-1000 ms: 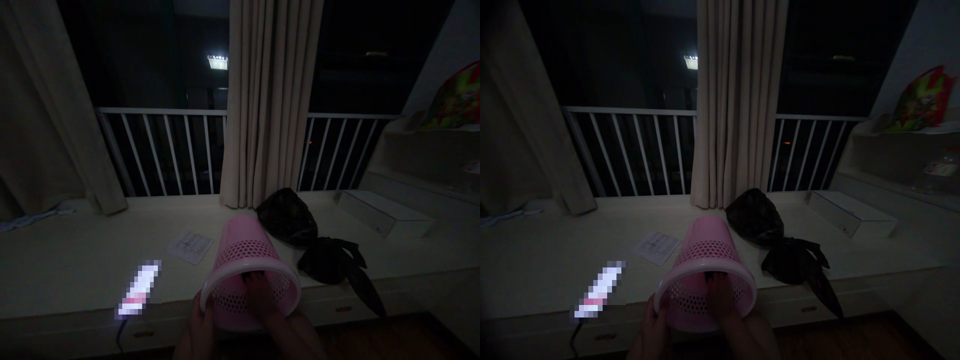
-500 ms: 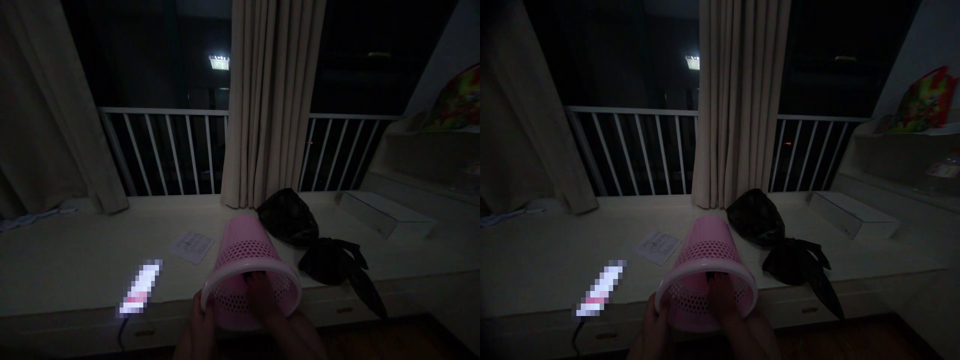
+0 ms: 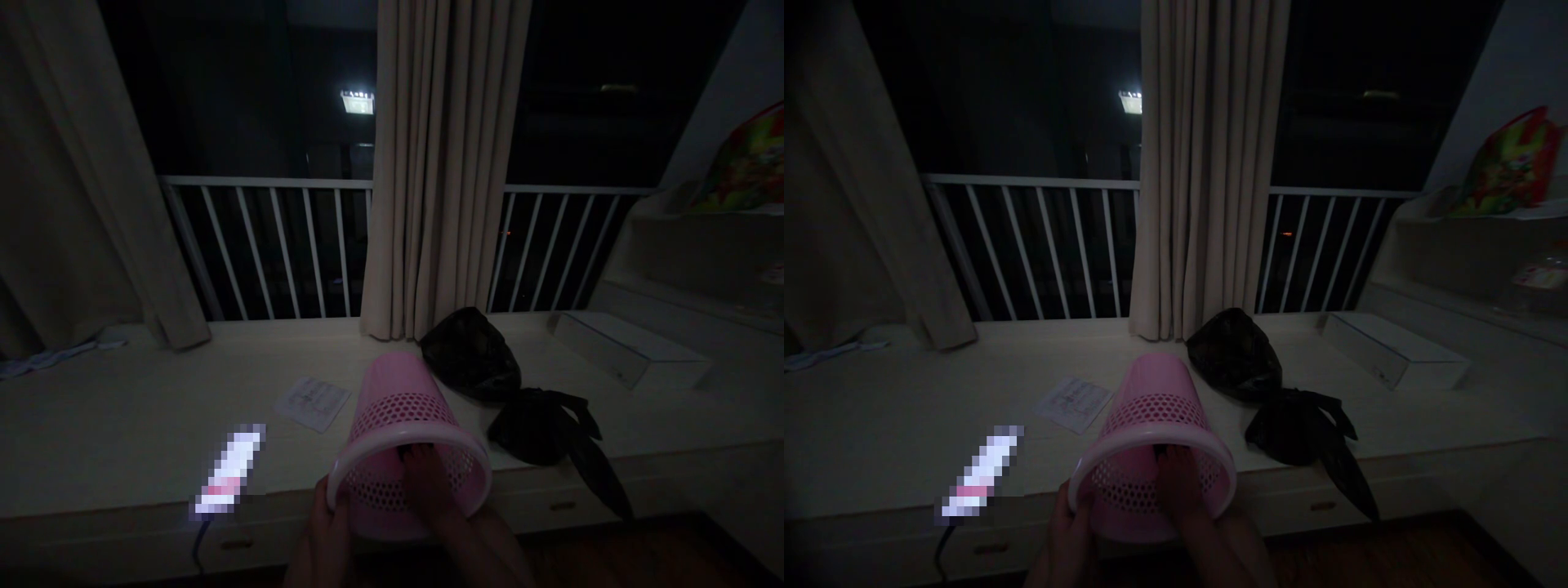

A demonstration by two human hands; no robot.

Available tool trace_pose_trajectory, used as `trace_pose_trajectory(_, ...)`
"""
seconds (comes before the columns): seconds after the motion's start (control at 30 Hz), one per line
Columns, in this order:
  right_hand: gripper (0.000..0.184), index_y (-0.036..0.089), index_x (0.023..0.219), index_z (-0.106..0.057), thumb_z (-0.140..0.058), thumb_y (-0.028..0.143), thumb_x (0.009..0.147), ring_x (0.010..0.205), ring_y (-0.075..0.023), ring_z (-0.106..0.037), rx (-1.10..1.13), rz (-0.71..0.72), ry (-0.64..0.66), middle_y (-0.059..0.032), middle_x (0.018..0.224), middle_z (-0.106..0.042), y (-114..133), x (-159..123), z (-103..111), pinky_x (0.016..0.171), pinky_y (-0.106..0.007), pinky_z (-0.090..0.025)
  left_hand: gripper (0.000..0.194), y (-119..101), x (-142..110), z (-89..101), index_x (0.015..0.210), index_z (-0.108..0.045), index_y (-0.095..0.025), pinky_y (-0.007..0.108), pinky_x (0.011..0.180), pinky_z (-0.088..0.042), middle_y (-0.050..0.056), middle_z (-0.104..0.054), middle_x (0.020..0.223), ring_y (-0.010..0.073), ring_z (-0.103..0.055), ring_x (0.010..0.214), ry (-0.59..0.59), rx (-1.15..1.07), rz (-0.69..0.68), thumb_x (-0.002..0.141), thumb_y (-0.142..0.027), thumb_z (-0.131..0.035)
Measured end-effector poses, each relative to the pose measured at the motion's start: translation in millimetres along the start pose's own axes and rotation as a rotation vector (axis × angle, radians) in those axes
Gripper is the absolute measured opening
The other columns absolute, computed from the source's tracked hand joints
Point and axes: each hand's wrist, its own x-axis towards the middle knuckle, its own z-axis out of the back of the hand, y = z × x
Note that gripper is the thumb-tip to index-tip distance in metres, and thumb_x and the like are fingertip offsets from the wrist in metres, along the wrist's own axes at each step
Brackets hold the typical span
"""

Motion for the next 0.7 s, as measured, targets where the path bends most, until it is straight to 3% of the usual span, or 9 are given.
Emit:
trace_pose_trajectory(0.13,0.054,0.026,0.152,-0.005,-0.013,0.03,0.099,0.103,-0.0124,-0.062,0.007,0.175,0.107,-0.0132,0.13,-0.053,5.2,3.7,11.9,0.067,-0.016,-0.048,0.044,-0.3,-0.5,0.1,0.094,-0.059,-0.019,0.033,0.062,-0.049,0.005,-0.067,0.076,0.0247,-0.063,0.071,0.047,-0.056,0.049,0.066,-0.053,-0.059)
trace_pose_trajectory(0.33,0.054,0.025,0.151,0.003,-0.004,0.035,0.099,0.111,-0.0087,-0.058,0.072,0.153,0.256,-0.0112,0.135,-0.049,0.5,13.1,9.2,0.078,-0.015,-0.048,0.049,6.8,2.6,-1.2,0.091,-0.059,-0.017,0.035,0.065,-0.049,0.006,-0.067,0.077,0.0259,-0.062,0.073,0.027,-0.053,0.026,0.061,-0.056,-0.06)
trace_pose_trajectory(0.53,0.056,0.023,0.152,-0.007,-0.003,0.035,0.098,0.095,-0.0113,-0.064,-0.036,0.161,0.213,-0.0141,0.127,-0.055,-22.3,20.9,2.4,0.065,-0.019,-0.046,0.051,6.6,2.7,-1.9,0.09,-0.059,-0.017,0.033,0.064,-0.048,0.004,-0.065,0.074,0.0245,-0.062,0.072,0.046,-0.079,0.046,0.058,-0.056,-0.062)
trace_pose_trajectory(0.63,0.055,0.024,0.152,-0.007,-0.006,0.038,0.099,0.086,-0.0123,-0.065,0.03,0.091,0.186,-0.0132,0.119,-0.06,-16.8,19.1,2.2,0.062,-0.02,-0.046,0.051,0.4,1.1,-3.3,0.09,-0.058,-0.017,0.033,0.063,-0.048,0.004,-0.064,0.073,0.0244,-0.061,0.071,0.048,-0.096,0.077,0.057,-0.055,-0.061)
trace_pose_trajectory(0.7,0.055,0.027,0.152,-0.008,-0.007,0.041,0.099,0.091,-0.0112,-0.064,0.077,0.066,0.141,-0.0109,0.125,-0.057,-8.3,15.5,1.5,0.066,-0.019,-0.047,0.049,-3.2,0.6,-3.8,0.09,-0.057,-0.017,0.033,0.064,-0.048,0.004,-0.064,0.074,0.0235,-0.061,0.071,0.07,-0.105,0.077,0.057,-0.054,-0.06)
